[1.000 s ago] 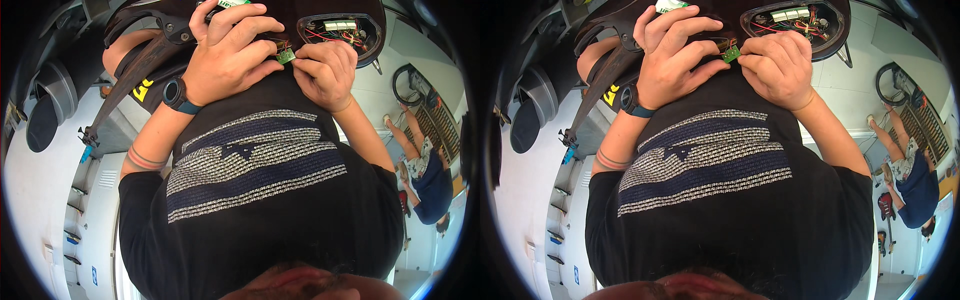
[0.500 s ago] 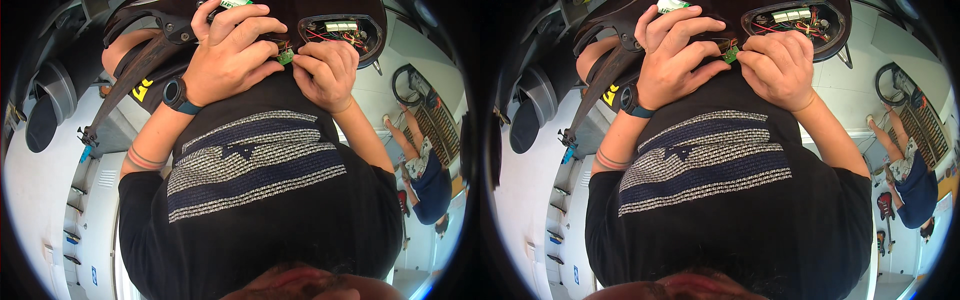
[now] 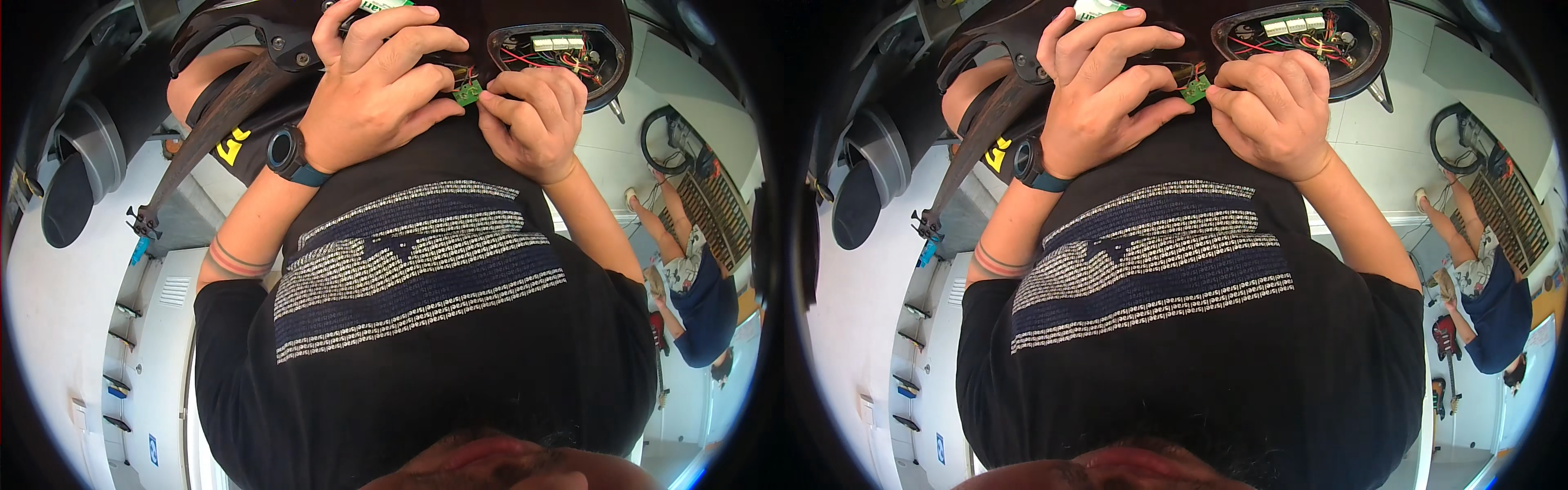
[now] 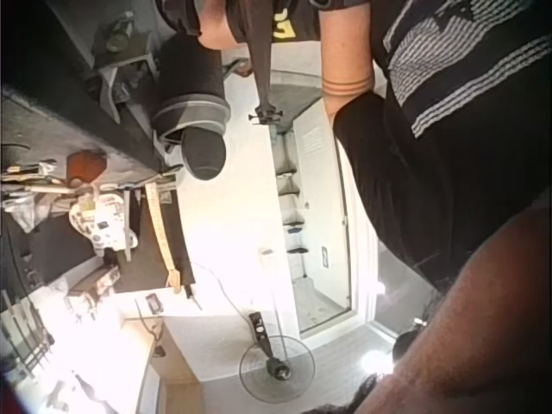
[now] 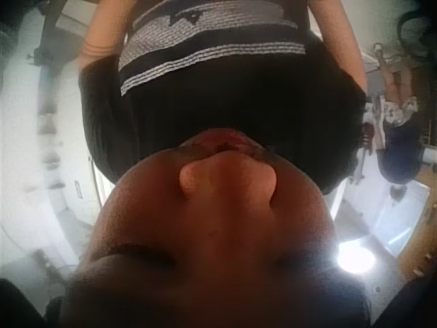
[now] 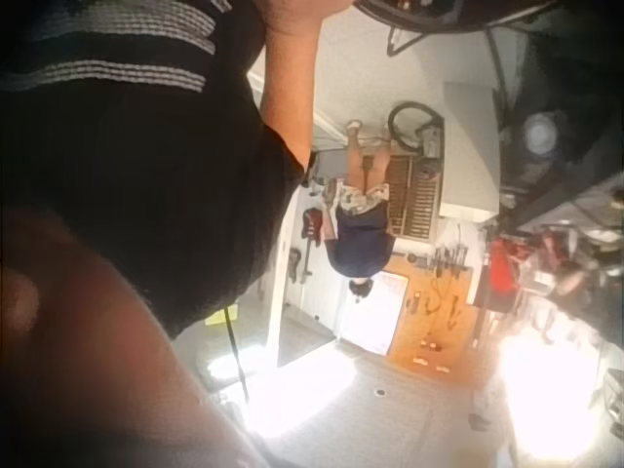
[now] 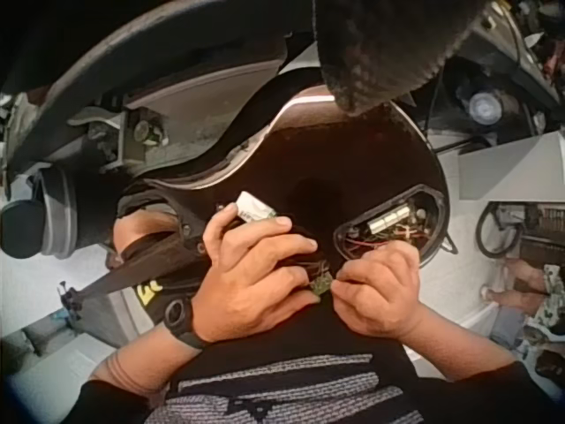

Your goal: The person manipulates internal wiring and circuit components inside a bass guitar's electronics cavity, using a small cutting tool to trim wires and reconnecting a battery and components by hand.

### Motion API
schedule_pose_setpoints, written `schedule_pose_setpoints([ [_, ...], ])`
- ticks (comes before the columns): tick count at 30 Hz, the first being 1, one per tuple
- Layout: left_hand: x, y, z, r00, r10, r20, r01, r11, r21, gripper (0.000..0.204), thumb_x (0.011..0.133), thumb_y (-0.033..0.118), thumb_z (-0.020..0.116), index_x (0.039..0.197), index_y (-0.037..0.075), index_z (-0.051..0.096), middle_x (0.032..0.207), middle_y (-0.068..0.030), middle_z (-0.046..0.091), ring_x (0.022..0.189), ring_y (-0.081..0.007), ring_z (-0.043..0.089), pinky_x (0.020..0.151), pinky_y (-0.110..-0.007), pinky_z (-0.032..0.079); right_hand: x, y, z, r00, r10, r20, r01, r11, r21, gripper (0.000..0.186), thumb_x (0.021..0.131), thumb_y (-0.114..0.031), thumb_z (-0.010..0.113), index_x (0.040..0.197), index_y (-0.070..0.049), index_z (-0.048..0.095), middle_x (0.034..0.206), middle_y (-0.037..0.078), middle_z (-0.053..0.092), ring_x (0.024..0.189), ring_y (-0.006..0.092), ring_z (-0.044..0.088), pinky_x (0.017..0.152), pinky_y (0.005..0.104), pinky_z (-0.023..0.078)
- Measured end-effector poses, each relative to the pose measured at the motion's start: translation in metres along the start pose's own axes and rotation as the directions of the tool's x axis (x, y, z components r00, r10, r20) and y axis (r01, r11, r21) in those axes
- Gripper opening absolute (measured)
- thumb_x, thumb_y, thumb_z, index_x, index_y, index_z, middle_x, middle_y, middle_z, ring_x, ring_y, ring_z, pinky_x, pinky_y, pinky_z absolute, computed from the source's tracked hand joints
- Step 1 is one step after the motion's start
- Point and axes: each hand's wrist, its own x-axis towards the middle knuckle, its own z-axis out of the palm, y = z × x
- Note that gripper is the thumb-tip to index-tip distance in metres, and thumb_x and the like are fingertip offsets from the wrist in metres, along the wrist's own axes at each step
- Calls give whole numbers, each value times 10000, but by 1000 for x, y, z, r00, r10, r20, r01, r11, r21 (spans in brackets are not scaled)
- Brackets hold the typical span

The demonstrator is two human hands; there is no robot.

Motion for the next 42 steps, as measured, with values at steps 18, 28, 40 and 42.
schedule_pose_setpoints([
  [18, -5, -2, -2, 997, 68, -43, -60, 985, 159, 231, 823, 266, 941, 986, 215, 786, 1379, 51, 764, 1432, -249, 589, 1286, -553, 260, 7, -2, -5, 1000, -13, 7, 13, 1000, -9, 277, 734, -112, 880, 963, -169, 736, 1063, -40, 751, 938, 198, 699, 954, 400, 491],
  [28, -32, -33, -24, 960, -82, -269, 52, 992, -116, 708, 883, 202, 861, 1506, 14, 582, 1602, -214, 584, 1486, -400, 533, 1264, -500, 405, 14, -16, -21, 988, 55, 146, -65, 996, 66, 352, 755, 11, 874, 1044, -120, 724, 1111, 16, 750, 1013, 268, 690, 1013, 449, 473],
  [40, -61, -61, -48, 887, -174, -429, 195, 981, 6, 424, 825, 14, 740, 1244, 46, 684, 1409, -180, 674, 1319, -390, 606, 1169, -500, 456, 46, 21, -80, 929, 307, -204, -313, 950, 6, 224, 938, 110, 726, 1107, -34, 743, 1134, 108, 733, 1101, 263, 686, 993, 381, 517],
  [42, -77, -75, -62, 877, -234, -420, 272, 962, 32, 302, 842, 15, 742, 1130, 50, 657, 1273, -180, 704, 1205, -380, 634, 1090, -483, 480, 34, 42, -87, 854, 487, -183, -456, 870, 188, 190, 973, 97, 710, 1120, -22, 735, 1150, 99, 724, 1110, 228, 677, 999, 358, 516],
])
